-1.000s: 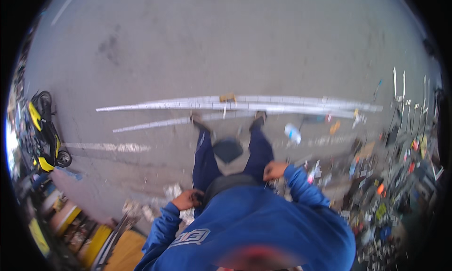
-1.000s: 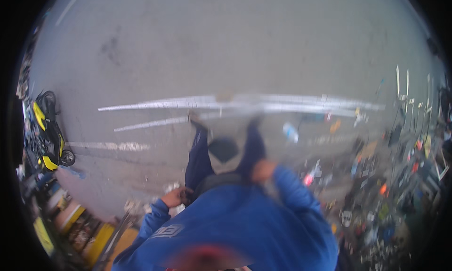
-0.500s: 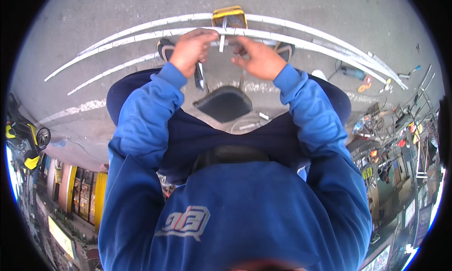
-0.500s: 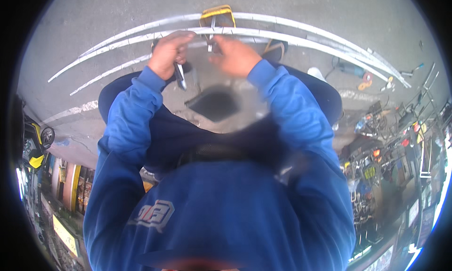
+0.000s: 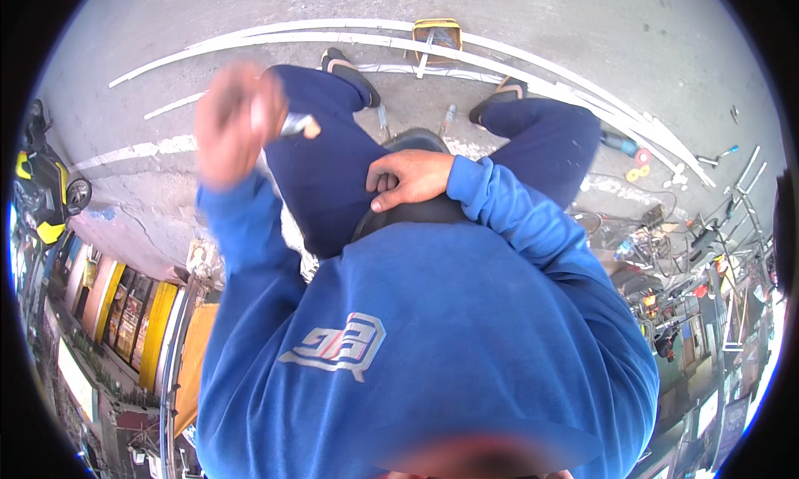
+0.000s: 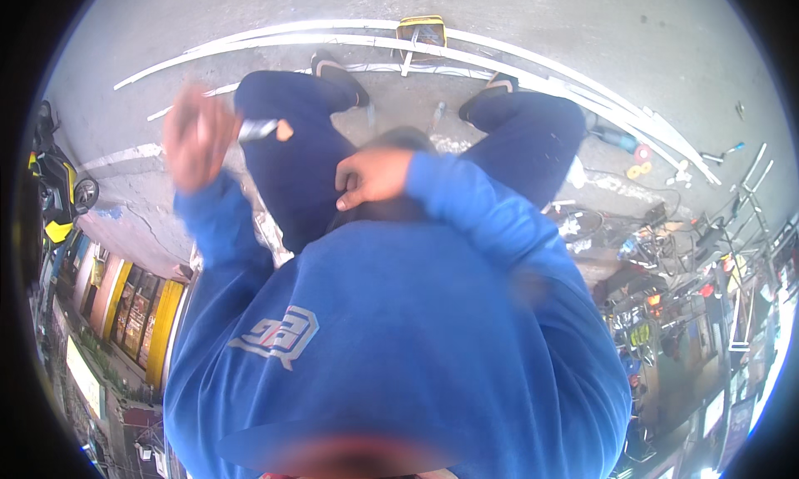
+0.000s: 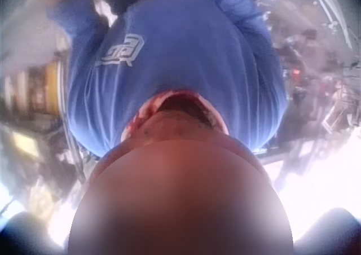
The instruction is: The person sits on the ground and uses a square and a marker to measure and mark multiple long white metal bars. The person repeatedly positions the square along the bars and draws lines to indicate cut points.
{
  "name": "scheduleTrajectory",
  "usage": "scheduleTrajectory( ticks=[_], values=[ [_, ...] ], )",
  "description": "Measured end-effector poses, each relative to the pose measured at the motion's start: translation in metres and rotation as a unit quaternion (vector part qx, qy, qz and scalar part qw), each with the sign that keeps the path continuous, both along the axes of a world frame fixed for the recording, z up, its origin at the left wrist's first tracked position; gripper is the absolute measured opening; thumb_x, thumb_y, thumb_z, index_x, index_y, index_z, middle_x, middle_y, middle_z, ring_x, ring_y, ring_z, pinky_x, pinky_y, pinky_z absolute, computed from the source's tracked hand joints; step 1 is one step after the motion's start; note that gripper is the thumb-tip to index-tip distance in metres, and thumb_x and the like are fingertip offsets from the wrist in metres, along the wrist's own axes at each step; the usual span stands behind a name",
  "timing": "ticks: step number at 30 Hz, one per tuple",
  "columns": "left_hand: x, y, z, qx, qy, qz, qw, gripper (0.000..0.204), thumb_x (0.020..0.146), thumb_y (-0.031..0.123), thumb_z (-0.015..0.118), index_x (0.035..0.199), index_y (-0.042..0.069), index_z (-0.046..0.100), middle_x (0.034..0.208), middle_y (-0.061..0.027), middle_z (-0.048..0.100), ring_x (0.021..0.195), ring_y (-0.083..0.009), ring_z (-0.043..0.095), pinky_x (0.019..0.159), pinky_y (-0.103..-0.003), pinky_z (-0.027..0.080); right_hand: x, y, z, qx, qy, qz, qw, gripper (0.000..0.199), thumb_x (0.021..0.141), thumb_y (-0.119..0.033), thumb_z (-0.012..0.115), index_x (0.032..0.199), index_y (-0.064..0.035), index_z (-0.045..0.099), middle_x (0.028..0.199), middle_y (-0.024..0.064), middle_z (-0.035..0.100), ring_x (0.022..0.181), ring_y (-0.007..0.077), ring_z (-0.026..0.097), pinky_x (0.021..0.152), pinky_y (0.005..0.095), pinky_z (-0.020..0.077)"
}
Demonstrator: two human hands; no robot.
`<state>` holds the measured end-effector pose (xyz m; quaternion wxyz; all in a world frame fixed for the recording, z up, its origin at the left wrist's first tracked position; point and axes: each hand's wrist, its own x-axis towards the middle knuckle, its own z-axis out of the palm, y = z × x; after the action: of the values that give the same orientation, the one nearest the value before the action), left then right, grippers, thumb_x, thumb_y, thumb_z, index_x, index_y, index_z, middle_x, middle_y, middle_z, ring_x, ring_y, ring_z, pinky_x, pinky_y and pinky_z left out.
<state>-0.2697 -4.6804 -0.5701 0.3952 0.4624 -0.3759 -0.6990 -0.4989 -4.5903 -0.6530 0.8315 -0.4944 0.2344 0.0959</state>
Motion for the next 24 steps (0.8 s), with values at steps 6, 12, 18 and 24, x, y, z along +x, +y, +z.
scheduleTrajectory(
  ticks=[6, 12, 18, 24],
  values=[
    [0.027, 0.167, 0.236, 0.329, -0.333, -0.376, 0.800, 0.036, 0.079, 0.025, 0.073, 0.106, 0.003, 0.063, 0.078, -0.0077, 0.065, 0.076, -0.0154, 0.062, 0.071, -0.030, 0.049, -0.003, 0.008, 0.170, -0.172, 0.037, 0.014, 0.984, 0.043, 0.073, -0.042, 0.074, 0.096, -0.0081, 0.062, 0.091, 0.0110, 0.059, 0.093, 0.0282, 0.059, 0.082, 0.0376, 0.0467],
    [-0.013, 0.175, 0.272, 0.271, -0.336, -0.235, 0.871, 0.039, 0.084, 0.032, 0.067, 0.107, 0.000, 0.062, 0.073, -0.0106, 0.060, 0.073, -0.0195, 0.060, 0.069, -0.033, 0.048, -0.076, 0.015, 0.229, -0.068, 0.167, 0.084, 0.980, 0.059, 0.073, -0.044, 0.073, 0.120, -0.0131, 0.054, 0.117, 0.0157, 0.059, 0.108, 0.0288, 0.057, 0.091, 0.0367, 0.0438],
    [-0.052, 0.083, 0.268, 0.089, -0.396, -0.351, 0.844, 0.042, 0.087, 0.036, 0.060, 0.111, 0.002, 0.061, 0.081, -0.0173, 0.065, 0.078, -0.0313, 0.064, 0.072, -0.040, 0.049, -0.193, 0.100, 0.313, -0.050, 0.248, -0.132, 0.958, 0.050, 0.064, -0.021, 0.080, 0.107, -0.0064, 0.059, 0.108, 0.0100, 0.061, 0.105, 0.0223, 0.055, 0.093, 0.0342, 0.0429],
    [-0.058, 0.043, 0.269, 0.082, -0.447, -0.356, 0.817, 0.042, 0.085, 0.036, 0.062, 0.110, 0.002, 0.062, 0.081, -0.0175, 0.064, 0.079, -0.0324, 0.064, 0.072, -0.040, 0.050, -0.223, 0.296, 0.322, 0.096, 0.425, -0.257, 0.863, 0.045, 0.064, -0.020, 0.075, 0.104, -0.0047, 0.060, 0.111, 0.0106, 0.059, 0.105, 0.0253, 0.056, 0.093, 0.0382, 0.0445]
  ],
)
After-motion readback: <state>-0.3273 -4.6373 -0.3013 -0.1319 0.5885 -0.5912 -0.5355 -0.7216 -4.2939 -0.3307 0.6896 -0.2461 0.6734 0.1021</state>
